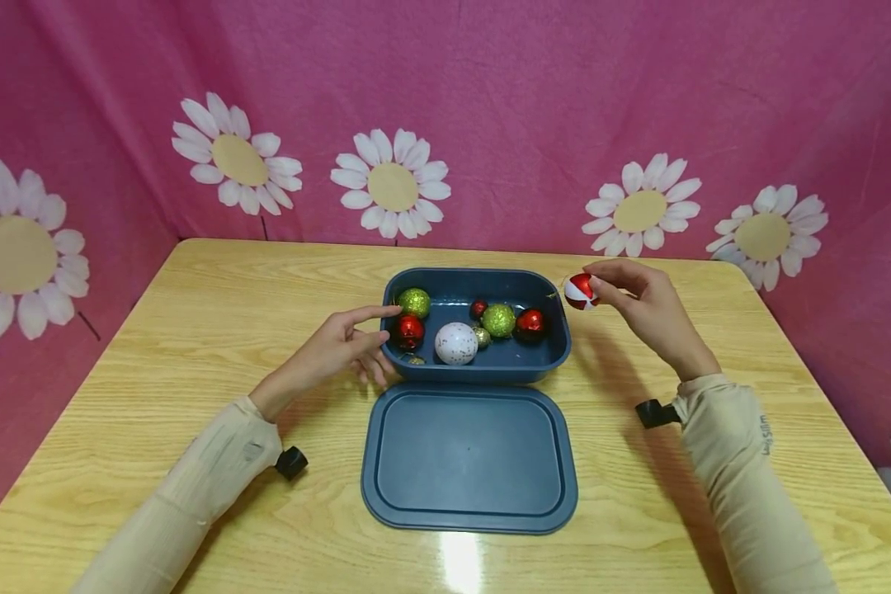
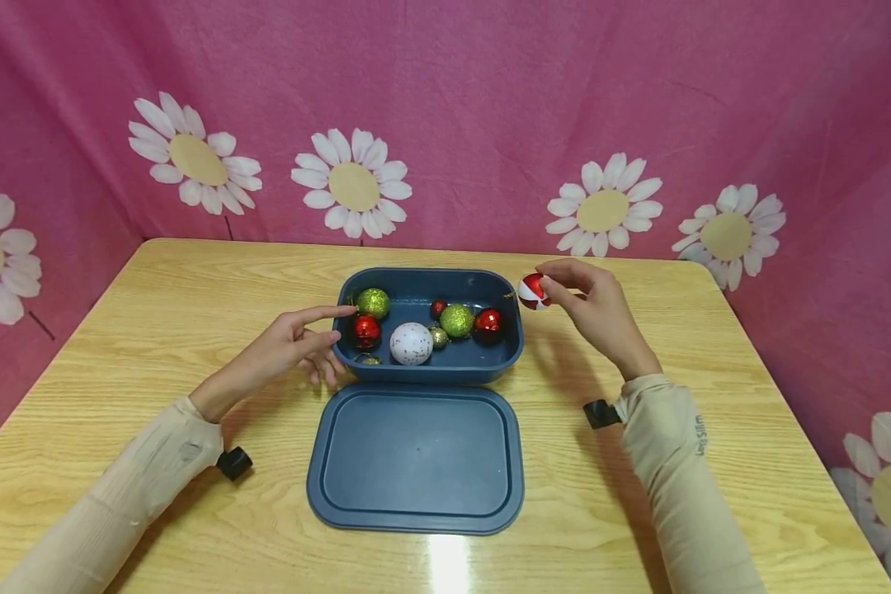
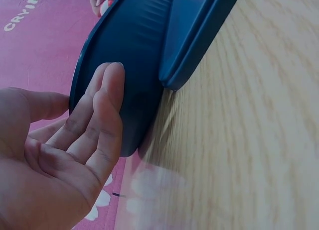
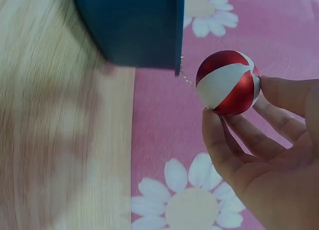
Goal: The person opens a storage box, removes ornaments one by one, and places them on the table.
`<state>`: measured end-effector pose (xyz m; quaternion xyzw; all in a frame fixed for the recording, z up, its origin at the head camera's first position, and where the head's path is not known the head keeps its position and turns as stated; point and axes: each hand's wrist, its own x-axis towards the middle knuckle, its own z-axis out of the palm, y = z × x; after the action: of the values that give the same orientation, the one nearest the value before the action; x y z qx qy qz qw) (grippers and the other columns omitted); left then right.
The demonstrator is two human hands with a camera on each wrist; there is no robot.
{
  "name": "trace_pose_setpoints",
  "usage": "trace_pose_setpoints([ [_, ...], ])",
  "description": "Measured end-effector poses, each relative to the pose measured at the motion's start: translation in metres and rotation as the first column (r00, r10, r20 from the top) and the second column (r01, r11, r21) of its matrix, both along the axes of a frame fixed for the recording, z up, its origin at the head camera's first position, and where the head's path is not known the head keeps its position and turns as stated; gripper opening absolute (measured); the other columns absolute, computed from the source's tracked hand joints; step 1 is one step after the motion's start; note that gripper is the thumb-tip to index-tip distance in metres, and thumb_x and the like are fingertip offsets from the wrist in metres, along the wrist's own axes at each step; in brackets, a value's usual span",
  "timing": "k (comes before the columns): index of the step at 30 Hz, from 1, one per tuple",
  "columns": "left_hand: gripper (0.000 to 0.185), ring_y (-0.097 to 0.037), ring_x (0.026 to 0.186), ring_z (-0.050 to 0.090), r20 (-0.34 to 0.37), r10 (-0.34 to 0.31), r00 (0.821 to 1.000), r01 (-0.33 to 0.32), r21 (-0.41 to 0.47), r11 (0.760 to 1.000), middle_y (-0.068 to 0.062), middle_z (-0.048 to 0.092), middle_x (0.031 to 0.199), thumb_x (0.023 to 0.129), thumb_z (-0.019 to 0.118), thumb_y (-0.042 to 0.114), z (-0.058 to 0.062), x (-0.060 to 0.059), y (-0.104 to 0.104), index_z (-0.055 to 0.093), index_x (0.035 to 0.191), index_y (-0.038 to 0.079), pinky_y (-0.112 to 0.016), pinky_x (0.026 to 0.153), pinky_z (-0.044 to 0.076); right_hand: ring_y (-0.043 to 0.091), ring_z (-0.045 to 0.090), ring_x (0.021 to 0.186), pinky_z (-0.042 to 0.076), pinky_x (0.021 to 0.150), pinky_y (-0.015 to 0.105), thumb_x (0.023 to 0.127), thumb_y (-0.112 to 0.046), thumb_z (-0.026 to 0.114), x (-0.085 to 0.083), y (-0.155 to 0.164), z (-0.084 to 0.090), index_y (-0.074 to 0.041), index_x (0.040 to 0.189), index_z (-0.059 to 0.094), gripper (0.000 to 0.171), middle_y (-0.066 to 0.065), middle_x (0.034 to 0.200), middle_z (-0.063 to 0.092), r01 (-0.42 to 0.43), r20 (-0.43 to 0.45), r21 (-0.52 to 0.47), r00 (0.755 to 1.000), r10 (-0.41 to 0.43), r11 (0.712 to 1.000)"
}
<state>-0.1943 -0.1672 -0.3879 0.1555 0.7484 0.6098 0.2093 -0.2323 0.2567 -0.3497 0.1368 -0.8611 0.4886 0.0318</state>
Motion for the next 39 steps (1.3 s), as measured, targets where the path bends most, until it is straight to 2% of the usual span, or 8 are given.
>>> trace_pose_setpoints([
  [7,0.049,-0.026,0.067,0.072,-0.005,-0.004,1.000,0.004,0.006,1.000,-0.022,0.073,0.086,0.106,0.048,0.012,0.000,0.000,0.000,0.036,0.153,0.005,-0.029,0.056,0.056,0.009,0.060,0.098,0.048,0.078,0.010,0.100,-0.018,0.062,-0.005,0.012,-0.006,-0.001,0.127,0.063,0.032,0.018,0.120,0.067,0.053,-0.055,0.120,0.997,-0.047,0.991],
  [15,0.049,-0.026,0.067,0.072,-0.015,-0.015,1.000,0.015,0.013,1.000,-0.024,0.073,0.086,0.106,0.048,0.011,0.001,0.001,-0.001,0.036,0.153,0.004,-0.029,0.056,0.056,0.031,0.065,0.101,0.044,0.075,0.004,0.099,-0.014,0.063,-0.012,0.028,-0.024,0.003,0.121,0.064,0.029,0.021,0.113,0.069,0.031,-0.091,0.283,0.996,-0.005,0.959],
  [17,0.049,-0.025,0.066,0.072,-0.011,-0.013,1.000,0.013,0.010,1.000,-0.024,0.073,0.086,0.106,0.048,0.011,0.001,0.001,-0.001,0.036,0.153,0.004,-0.029,0.056,0.056,0.034,0.066,0.102,0.047,0.076,0.010,0.098,-0.013,0.064,-0.014,0.030,-0.028,0.003,0.120,0.064,0.027,0.022,0.113,0.069,0.034,-0.089,0.309,0.996,-0.006,0.950],
  [20,0.049,-0.025,0.067,0.072,-0.012,-0.016,1.000,0.016,0.006,1.000,-0.024,0.073,0.086,0.106,0.048,0.012,0.000,0.000,-0.001,0.035,0.153,0.004,-0.029,0.056,0.056,0.037,0.065,0.105,0.051,0.085,0.029,0.097,-0.012,0.065,-0.015,0.031,-0.033,0.003,0.119,0.065,0.026,0.022,0.114,0.068,0.037,-0.074,0.336,0.997,-0.013,0.941],
  [22,0.049,-0.025,0.067,0.072,-0.010,-0.016,1.000,0.016,0.006,1.000,-0.023,0.073,0.086,0.106,0.048,0.012,0.000,0.000,-0.001,0.036,0.153,0.005,-0.029,0.057,0.056,0.039,0.064,0.107,0.051,0.088,0.043,0.097,-0.012,0.065,-0.016,0.032,-0.035,0.004,0.119,0.065,0.027,0.023,0.115,0.068,0.033,-0.058,0.348,0.998,-0.014,0.937],
  [24,0.049,-0.025,0.067,0.072,-0.011,-0.016,1.000,0.016,0.009,1.000,-0.023,0.073,0.086,0.106,0.048,0.012,0.000,0.000,-0.001,0.036,0.153,0.005,-0.029,0.057,0.056,0.040,0.063,0.108,0.049,0.092,0.051,0.098,-0.011,0.064,-0.017,0.033,-0.038,0.004,0.120,0.064,0.027,0.024,0.116,0.067,0.031,-0.039,0.349,0.999,-0.019,0.937],
  [32,0.049,-0.027,0.066,0.072,-0.020,-0.022,1.000,0.023,0.025,0.999,-0.027,0.072,0.087,0.106,0.049,0.012,-0.001,0.000,-0.002,0.036,0.153,0.004,-0.029,0.057,0.057,0.043,0.062,0.111,0.047,0.095,0.055,0.098,-0.009,0.061,-0.017,0.039,-0.038,0.005,0.122,0.061,0.028,0.026,0.119,0.065,0.025,0.005,0.339,1.000,-0.028,0.940],
  [39,0.048,-0.030,0.067,0.072,-0.026,-0.026,0.999,0.027,0.031,0.999,-0.026,0.072,0.086,0.106,0.049,0.015,-0.003,0.000,-0.003,0.038,0.152,0.006,-0.032,0.056,0.057,0.043,0.061,0.111,0.047,0.093,0.055,0.099,-0.013,0.061,-0.016,0.039,-0.035,0.005,0.124,0.061,0.031,0.027,0.120,0.064,0.015,0.022,0.343,0.999,-0.024,0.939],
])
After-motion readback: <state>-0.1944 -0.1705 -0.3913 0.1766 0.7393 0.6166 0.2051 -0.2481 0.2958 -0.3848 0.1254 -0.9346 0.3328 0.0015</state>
